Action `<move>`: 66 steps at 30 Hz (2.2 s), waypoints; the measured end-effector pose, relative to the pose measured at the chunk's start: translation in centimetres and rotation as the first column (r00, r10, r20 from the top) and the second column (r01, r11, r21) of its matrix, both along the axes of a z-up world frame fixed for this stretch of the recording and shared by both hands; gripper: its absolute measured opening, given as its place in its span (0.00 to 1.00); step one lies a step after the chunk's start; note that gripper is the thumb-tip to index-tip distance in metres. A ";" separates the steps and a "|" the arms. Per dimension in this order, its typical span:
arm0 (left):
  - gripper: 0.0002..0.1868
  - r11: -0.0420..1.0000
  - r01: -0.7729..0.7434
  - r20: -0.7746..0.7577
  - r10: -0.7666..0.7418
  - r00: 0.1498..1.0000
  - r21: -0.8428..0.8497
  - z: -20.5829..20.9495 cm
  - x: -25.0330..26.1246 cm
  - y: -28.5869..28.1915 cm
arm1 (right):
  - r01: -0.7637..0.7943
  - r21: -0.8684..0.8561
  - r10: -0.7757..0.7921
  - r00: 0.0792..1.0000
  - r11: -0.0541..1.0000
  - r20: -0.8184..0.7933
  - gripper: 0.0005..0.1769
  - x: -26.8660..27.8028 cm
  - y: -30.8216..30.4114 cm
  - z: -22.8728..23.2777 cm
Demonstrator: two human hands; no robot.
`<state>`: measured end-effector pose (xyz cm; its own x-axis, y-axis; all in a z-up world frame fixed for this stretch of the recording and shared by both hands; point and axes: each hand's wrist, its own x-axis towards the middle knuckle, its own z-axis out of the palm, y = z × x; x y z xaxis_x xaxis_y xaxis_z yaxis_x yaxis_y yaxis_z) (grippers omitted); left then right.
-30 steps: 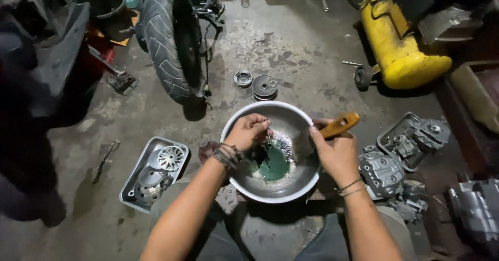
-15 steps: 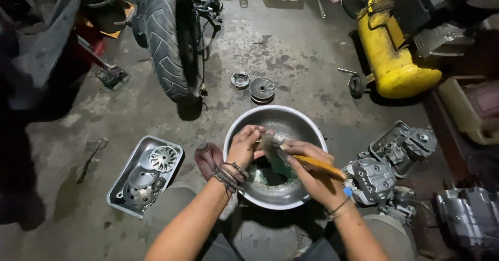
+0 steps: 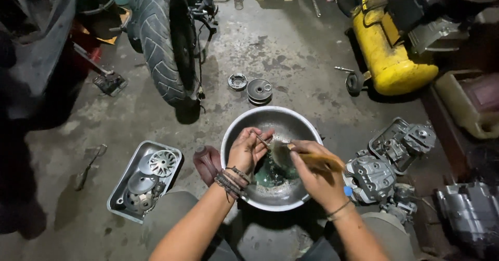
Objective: Cleaning small metal motorcycle components in a basin of solvent using a brush and transferring them to a tray.
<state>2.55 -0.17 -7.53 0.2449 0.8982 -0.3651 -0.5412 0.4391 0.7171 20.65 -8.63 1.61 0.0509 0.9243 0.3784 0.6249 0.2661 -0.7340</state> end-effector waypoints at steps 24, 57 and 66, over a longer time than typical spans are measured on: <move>0.09 0.755 0.502 -0.876 0.198 0.441 0.423 2.1 -1.5 -2.2 | -0.047 0.124 0.058 0.995 0.991 -0.084 0.04 0.8 -1.0 3.7; 0.09 0.689 0.614 -0.918 0.216 0.332 0.385 4.2 -1.8 -4.3 | -0.116 -0.025 0.115 0.993 0.993 -0.018 0.05 0.2 0.1 0.0; 0.09 0.709 0.609 -0.926 0.180 0.333 0.357 4.2 -1.7 -4.0 | -0.157 0.054 0.164 0.973 0.986 -0.162 0.06 0.2 -0.2 0.9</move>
